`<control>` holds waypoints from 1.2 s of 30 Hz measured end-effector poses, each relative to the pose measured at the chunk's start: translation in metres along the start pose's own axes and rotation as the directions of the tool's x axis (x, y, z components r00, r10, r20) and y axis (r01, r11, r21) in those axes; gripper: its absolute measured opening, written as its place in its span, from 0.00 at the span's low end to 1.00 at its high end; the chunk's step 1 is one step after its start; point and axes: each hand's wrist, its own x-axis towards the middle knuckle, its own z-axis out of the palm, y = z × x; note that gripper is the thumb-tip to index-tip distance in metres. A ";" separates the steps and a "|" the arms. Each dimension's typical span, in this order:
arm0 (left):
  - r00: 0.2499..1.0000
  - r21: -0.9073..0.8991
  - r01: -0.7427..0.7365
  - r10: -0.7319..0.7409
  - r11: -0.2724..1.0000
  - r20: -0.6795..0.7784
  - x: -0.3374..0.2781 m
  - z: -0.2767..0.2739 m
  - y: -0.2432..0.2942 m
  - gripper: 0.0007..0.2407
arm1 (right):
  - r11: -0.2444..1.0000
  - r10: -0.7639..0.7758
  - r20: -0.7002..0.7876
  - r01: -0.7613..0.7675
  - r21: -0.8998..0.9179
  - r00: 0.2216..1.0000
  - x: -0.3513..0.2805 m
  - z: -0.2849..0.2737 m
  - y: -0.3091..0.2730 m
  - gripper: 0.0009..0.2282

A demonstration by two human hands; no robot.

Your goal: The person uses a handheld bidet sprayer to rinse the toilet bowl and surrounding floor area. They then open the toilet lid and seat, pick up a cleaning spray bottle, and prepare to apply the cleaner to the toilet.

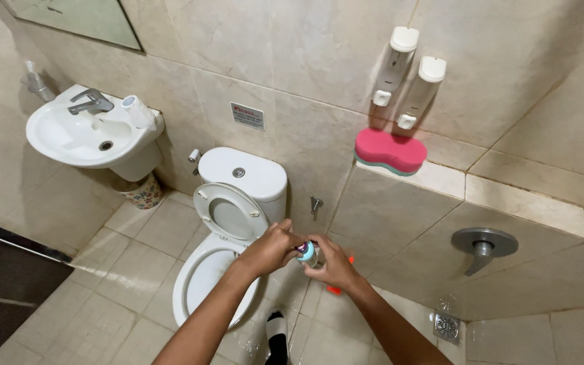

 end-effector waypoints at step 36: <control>0.872 -0.018 0.365 -0.348 0.931 -0.345 -0.010 0.031 0.013 0.09 | 0.988 0.135 -0.046 -0.138 -0.067 0.990 0.000 0.017 -0.020 0.25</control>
